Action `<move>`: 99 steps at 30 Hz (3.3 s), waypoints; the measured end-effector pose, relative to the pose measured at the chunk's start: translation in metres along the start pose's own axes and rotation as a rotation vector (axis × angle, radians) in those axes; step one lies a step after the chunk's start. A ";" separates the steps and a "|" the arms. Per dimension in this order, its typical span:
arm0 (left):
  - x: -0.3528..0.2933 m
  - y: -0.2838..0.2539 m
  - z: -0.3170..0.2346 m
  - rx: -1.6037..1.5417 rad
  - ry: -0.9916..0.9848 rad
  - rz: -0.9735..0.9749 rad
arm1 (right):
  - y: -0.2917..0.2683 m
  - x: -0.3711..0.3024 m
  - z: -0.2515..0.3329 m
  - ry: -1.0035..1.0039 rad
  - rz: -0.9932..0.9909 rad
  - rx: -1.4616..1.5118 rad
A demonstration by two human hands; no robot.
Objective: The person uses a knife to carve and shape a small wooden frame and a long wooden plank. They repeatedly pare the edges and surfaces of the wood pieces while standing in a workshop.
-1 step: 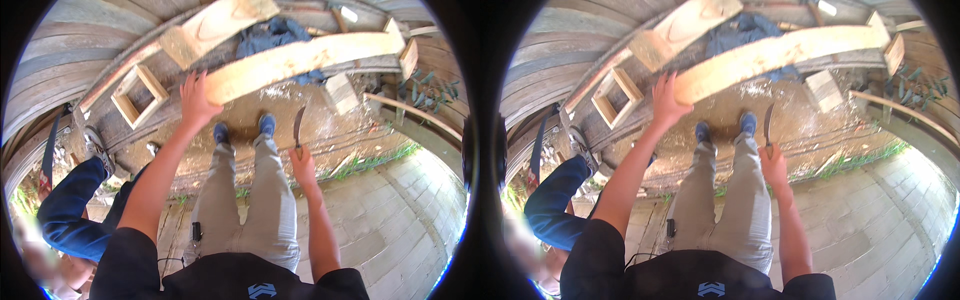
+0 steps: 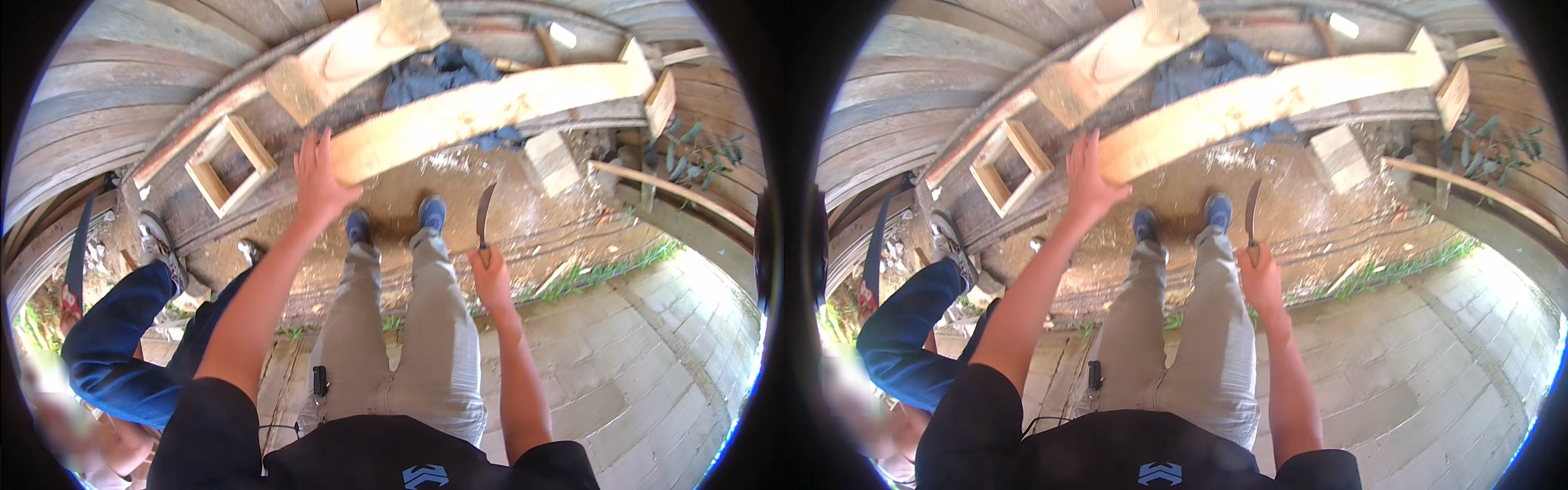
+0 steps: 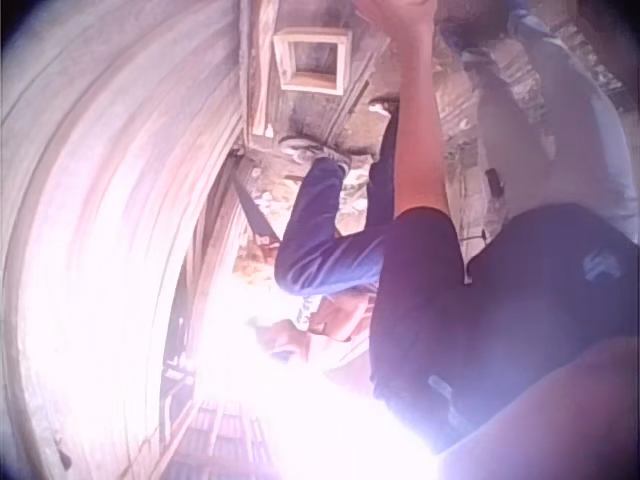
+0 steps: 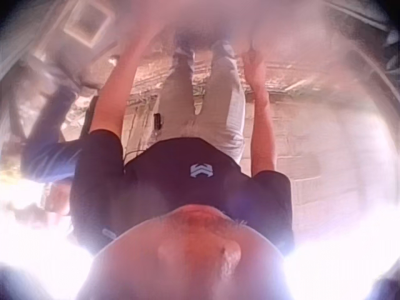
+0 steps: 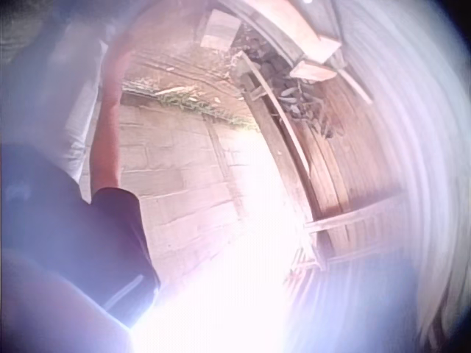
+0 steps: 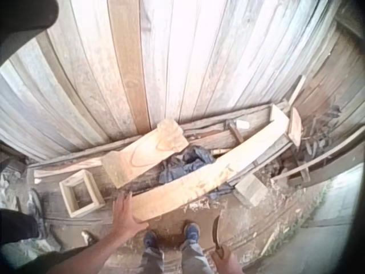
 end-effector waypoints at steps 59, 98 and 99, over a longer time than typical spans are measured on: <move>-0.279 -0.020 -0.247 -0.829 -1.229 0.131 | -0.464 0.497 0.104 -0.193 -0.432 -0.897; -0.254 0.027 -0.222 -1.101 -0.987 -0.342 | -0.393 0.200 0.155 -0.888 0.345 -1.207; -0.243 0.017 -0.218 -1.164 -0.955 -0.345 | -0.393 0.191 0.154 -0.895 0.318 -1.206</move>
Point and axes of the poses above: each hand's wrist, its own x-axis towards the middle knuckle, its own y-axis out of the palm, z = x × y, the point moved 1 cm from there along x, towards the middle knuckle, and after that the axes turned 9 degrees about z, right-handed, at the moved point
